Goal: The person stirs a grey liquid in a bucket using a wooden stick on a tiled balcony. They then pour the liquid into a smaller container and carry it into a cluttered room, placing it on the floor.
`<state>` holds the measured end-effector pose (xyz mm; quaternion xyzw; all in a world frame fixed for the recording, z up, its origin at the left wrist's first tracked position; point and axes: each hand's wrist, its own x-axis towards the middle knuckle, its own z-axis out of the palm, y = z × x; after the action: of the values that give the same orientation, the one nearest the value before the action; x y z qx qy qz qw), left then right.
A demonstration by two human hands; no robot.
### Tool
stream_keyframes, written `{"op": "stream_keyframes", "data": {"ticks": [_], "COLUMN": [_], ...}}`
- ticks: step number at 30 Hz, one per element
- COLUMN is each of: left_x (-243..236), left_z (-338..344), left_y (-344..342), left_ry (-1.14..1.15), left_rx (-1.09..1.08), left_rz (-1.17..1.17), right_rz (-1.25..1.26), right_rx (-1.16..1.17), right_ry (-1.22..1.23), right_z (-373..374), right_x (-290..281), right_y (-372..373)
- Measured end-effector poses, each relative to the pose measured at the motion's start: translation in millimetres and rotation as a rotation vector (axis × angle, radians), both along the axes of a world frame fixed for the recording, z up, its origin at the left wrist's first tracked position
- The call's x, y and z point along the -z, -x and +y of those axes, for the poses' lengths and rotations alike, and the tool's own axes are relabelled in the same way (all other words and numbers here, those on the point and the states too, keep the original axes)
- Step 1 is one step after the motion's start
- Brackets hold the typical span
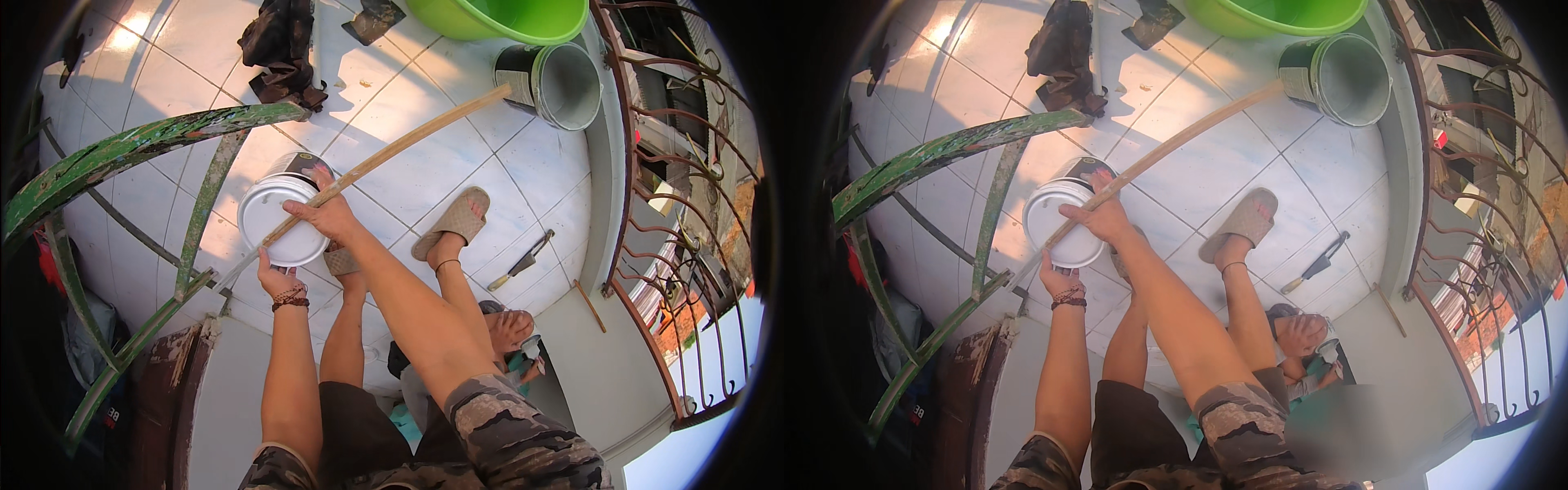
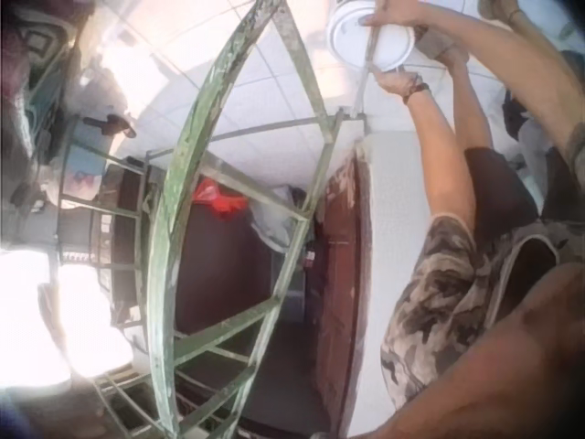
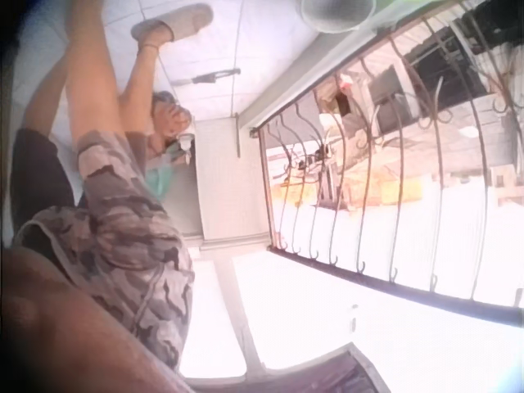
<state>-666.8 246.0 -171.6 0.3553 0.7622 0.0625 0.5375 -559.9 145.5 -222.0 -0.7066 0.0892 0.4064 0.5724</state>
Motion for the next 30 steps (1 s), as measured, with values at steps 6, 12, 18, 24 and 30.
{"op": "stream_keyframes", "data": {"ticks": [6, 12, 18, 24, 30], "left_x": [-3.2, -1.5, -38.5, -114.5, -196.7], "left_z": [-8.3, -5.1, -29.7, -53.5, -105.8], "left_y": [-5.7, -1.7, 0.4, 41.5, 20.4], "left_ry": [0.060, 0.099, 0.157, 0.161, 0.081], "left_rx": [0.002, 0.054, 0.155, 0.758, 1.105], "left_rz": [0.033, 0.070, 0.309, 0.422, 0.302], "right_rz": [0.183, 0.122, 0.153, 0.243, 0.184], "right_rx": [0.289, 1.023, 1.269, 1.350, 1.365], "right_ry": [0.107, 0.260, -0.114, -0.288, -0.019], "right_z": [-101.9, -347.3, -406.1, -402.2, -395.4], "right_x": [-22.2, -28.6, -20.2, -20.7, -34.8], "right_y": [15.4, -43.2, -167.6, -198.7, -195.2]}}
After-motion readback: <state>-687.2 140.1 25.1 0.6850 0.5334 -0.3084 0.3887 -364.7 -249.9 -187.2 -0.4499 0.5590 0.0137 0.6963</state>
